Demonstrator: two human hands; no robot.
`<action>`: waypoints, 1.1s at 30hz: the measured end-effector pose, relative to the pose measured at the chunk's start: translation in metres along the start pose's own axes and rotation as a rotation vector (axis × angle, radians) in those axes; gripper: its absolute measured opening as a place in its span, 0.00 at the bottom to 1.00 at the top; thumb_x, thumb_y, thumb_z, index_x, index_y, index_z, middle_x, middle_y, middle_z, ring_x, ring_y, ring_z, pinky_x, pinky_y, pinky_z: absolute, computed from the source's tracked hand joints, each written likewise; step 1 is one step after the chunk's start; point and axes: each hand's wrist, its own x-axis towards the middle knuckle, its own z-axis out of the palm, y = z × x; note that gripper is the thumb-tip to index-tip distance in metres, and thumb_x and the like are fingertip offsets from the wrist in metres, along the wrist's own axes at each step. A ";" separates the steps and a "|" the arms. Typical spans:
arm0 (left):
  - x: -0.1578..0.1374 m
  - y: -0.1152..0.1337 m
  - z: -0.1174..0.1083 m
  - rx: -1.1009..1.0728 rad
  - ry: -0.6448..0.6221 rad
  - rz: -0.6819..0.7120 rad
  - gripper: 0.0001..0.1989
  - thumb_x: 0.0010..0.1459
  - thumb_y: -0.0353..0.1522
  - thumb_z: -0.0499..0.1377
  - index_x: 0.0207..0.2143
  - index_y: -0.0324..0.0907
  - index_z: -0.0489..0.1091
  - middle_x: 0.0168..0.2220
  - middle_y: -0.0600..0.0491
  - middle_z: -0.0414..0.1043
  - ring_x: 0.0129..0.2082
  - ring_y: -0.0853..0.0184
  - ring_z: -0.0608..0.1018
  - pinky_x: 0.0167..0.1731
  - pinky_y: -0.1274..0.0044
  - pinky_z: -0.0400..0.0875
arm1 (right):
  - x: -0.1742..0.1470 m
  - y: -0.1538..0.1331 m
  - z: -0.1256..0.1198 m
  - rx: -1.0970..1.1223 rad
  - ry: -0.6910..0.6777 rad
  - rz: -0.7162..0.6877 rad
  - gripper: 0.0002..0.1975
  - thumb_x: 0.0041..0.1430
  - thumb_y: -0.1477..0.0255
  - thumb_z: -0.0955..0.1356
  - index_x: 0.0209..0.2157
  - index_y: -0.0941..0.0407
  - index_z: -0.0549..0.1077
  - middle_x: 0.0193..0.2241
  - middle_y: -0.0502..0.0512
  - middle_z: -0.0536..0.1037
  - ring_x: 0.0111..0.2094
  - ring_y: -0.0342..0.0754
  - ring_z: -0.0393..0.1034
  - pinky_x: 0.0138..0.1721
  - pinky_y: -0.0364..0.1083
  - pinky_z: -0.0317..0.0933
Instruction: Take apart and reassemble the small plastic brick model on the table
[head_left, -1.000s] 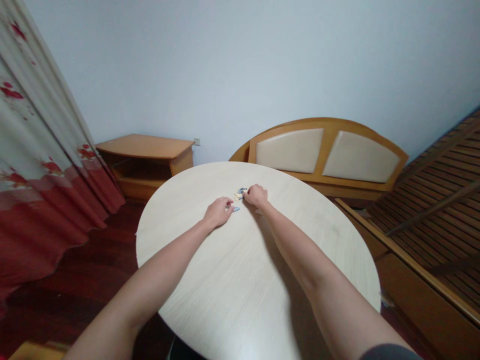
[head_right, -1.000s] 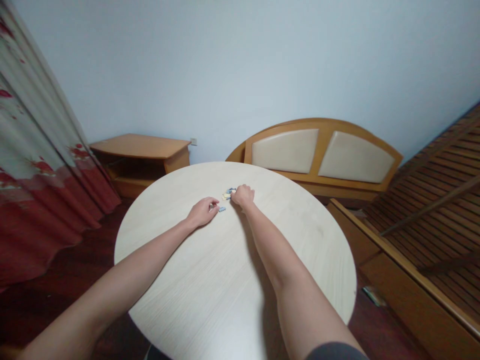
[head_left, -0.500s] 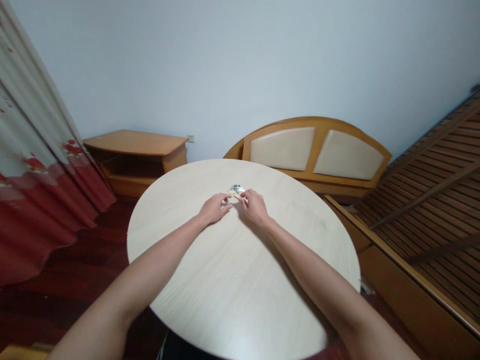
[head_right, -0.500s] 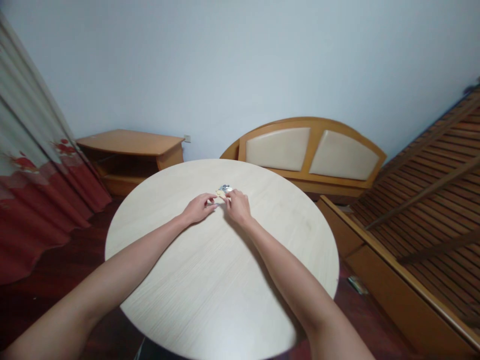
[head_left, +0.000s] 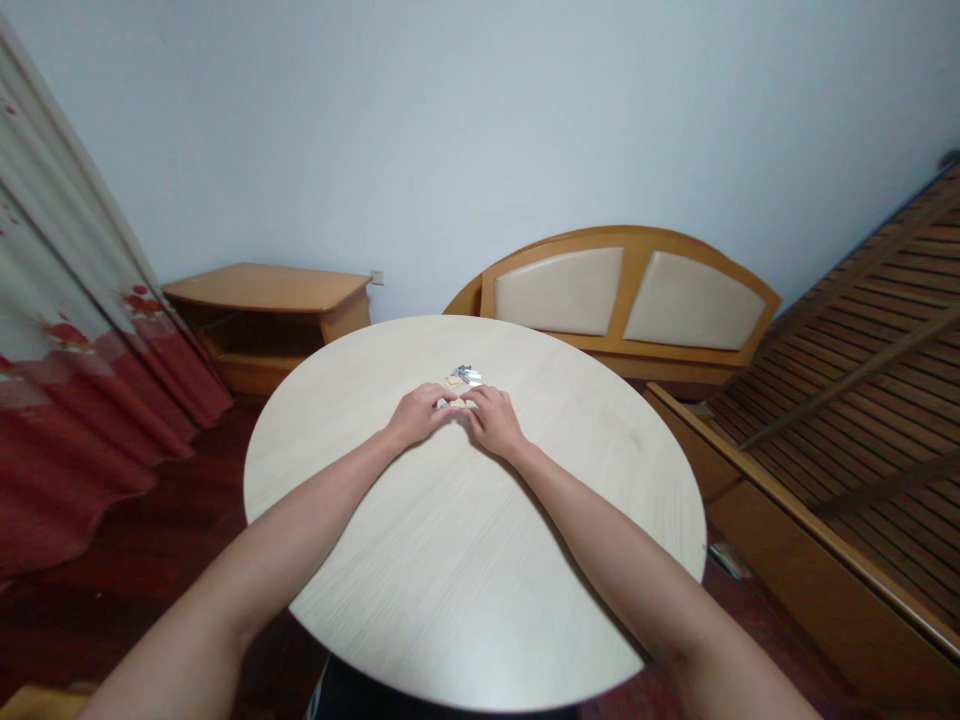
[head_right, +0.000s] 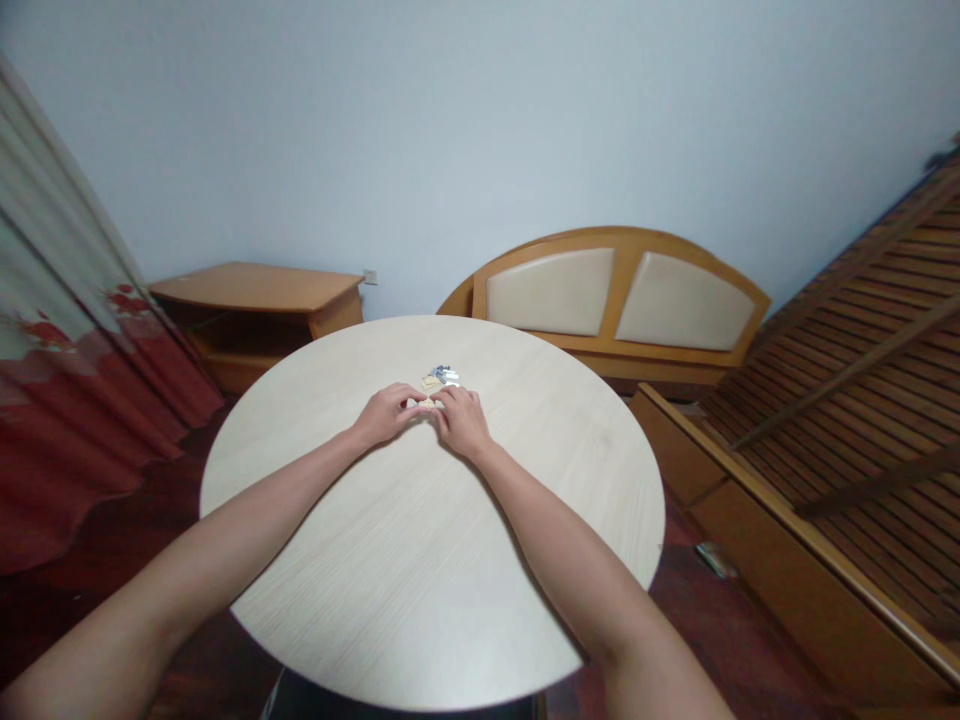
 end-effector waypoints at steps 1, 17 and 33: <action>0.000 -0.001 0.000 0.001 -0.003 0.001 0.11 0.64 0.39 0.62 0.43 0.42 0.77 0.43 0.49 0.80 0.41 0.63 0.78 0.45 0.72 0.71 | 0.000 0.001 0.001 0.003 0.006 0.008 0.10 0.66 0.73 0.66 0.48 0.56 0.75 0.49 0.62 0.76 0.51 0.56 0.67 0.50 0.52 0.56; 0.001 -0.007 0.001 0.202 -0.125 -0.295 0.13 0.59 0.35 0.63 0.46 0.40 0.75 0.44 0.47 0.79 0.44 0.59 0.78 0.44 0.71 0.72 | 0.003 0.045 0.007 0.115 0.288 0.398 0.13 0.67 0.65 0.61 0.43 0.57 0.73 0.41 0.60 0.78 0.38 0.52 0.71 0.43 0.50 0.63; 0.005 -0.005 0.007 0.131 -0.115 -0.200 0.13 0.61 0.35 0.62 0.47 0.40 0.75 0.43 0.47 0.78 0.42 0.60 0.78 0.45 0.71 0.72 | 0.002 0.044 0.008 0.113 0.192 0.372 0.12 0.66 0.67 0.62 0.42 0.58 0.74 0.39 0.58 0.78 0.37 0.50 0.70 0.42 0.47 0.62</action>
